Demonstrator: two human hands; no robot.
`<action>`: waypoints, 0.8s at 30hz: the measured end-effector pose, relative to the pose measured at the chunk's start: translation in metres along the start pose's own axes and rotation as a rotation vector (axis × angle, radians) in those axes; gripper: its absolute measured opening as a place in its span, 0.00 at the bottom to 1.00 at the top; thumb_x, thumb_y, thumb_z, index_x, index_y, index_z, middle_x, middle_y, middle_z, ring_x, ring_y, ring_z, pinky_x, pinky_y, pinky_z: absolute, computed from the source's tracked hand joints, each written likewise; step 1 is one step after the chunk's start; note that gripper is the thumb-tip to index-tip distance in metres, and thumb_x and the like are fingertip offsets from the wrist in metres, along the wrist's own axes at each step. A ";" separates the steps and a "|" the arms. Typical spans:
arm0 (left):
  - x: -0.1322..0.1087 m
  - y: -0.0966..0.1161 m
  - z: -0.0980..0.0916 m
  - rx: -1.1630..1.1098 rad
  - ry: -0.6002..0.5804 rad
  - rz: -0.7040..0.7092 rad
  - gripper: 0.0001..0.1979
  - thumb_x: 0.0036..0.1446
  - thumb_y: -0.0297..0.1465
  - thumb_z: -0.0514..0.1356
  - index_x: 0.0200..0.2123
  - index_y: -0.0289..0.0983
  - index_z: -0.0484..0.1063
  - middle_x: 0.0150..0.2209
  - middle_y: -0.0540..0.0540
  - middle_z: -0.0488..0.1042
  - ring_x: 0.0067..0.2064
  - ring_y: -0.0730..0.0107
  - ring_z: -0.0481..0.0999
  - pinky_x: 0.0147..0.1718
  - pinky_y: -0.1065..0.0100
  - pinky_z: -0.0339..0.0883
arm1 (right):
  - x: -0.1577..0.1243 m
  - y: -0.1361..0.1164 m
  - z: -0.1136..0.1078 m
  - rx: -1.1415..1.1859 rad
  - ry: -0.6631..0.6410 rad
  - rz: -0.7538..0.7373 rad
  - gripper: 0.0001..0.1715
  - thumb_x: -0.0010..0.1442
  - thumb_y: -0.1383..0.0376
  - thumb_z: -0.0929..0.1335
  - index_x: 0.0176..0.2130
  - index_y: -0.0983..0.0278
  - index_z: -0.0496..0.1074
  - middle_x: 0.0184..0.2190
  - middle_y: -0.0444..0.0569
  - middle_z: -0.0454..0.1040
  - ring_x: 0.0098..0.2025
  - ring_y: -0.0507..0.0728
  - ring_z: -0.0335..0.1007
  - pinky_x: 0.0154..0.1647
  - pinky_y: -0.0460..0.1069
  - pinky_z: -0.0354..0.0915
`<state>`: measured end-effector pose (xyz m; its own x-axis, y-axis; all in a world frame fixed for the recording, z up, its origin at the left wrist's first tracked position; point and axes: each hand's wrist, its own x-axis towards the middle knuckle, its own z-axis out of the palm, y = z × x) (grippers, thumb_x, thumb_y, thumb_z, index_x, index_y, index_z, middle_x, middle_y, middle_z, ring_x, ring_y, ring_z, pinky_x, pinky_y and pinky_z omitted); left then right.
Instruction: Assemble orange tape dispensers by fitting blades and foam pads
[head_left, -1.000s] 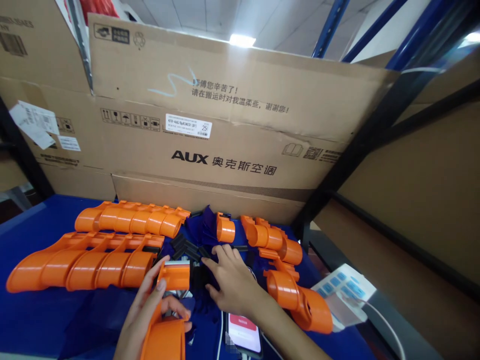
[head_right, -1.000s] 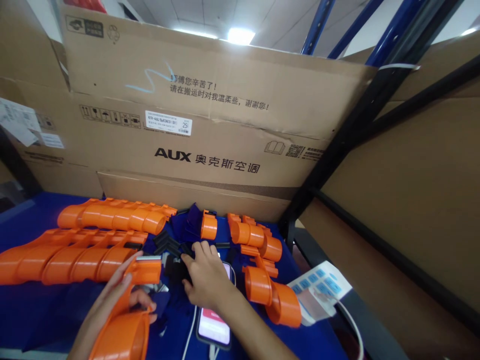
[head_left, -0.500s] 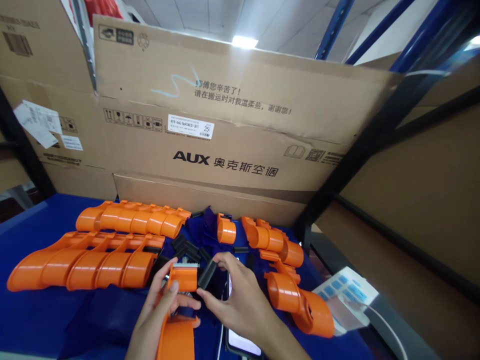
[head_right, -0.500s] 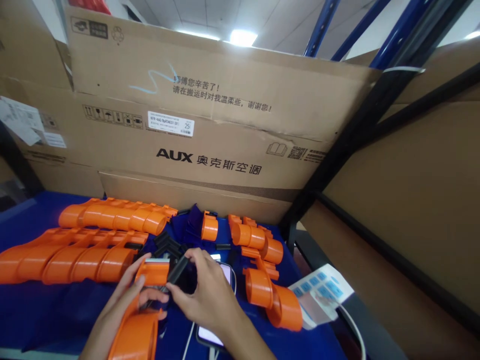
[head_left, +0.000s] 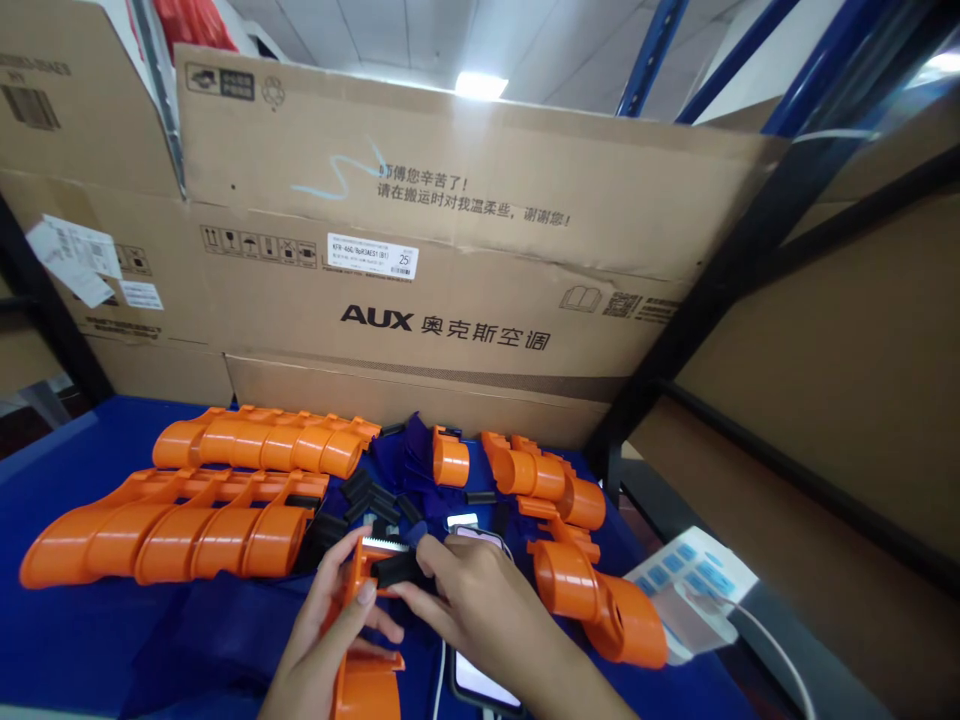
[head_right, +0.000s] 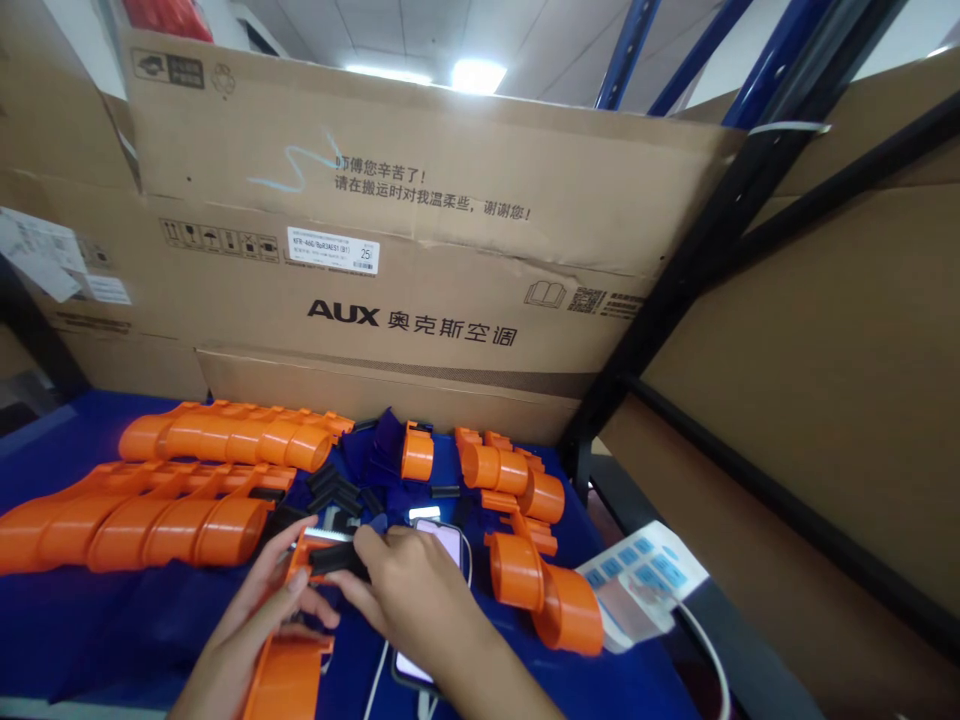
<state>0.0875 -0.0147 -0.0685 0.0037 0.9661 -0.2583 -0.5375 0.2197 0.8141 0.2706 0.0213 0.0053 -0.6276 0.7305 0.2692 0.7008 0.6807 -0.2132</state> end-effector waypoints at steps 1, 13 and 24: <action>0.000 -0.001 -0.001 0.005 0.000 0.007 0.49 0.46 0.40 0.74 0.69 0.46 0.56 0.37 0.43 0.84 0.28 0.56 0.85 0.27 0.62 0.80 | 0.000 -0.001 -0.001 -0.001 -0.004 0.001 0.13 0.66 0.57 0.69 0.33 0.61 0.69 0.24 0.44 0.73 0.25 0.54 0.68 0.24 0.47 0.51; -0.009 -0.017 -0.006 0.295 -0.109 0.089 0.37 0.57 0.46 0.65 0.67 0.52 0.57 0.42 0.44 0.79 0.28 0.61 0.82 0.30 0.58 0.81 | 0.005 -0.013 -0.023 -0.092 -0.133 -0.081 0.01 0.52 0.66 0.70 0.29 0.62 0.72 0.22 0.46 0.74 0.23 0.57 0.69 0.24 0.50 0.51; -0.015 -0.023 -0.005 0.363 -0.093 0.150 0.37 0.57 0.42 0.66 0.67 0.43 0.61 0.32 0.45 0.82 0.29 0.59 0.82 0.32 0.62 0.78 | 0.006 -0.020 -0.030 0.042 -0.126 -0.004 0.04 0.52 0.69 0.68 0.32 0.61 0.71 0.22 0.44 0.71 0.22 0.53 0.64 0.19 0.46 0.51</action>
<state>0.0954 -0.0349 -0.0866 0.0329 0.9956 -0.0883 -0.2056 0.0932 0.9742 0.2631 0.0100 0.0394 -0.6696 0.7273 0.1507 0.6854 0.6832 -0.2519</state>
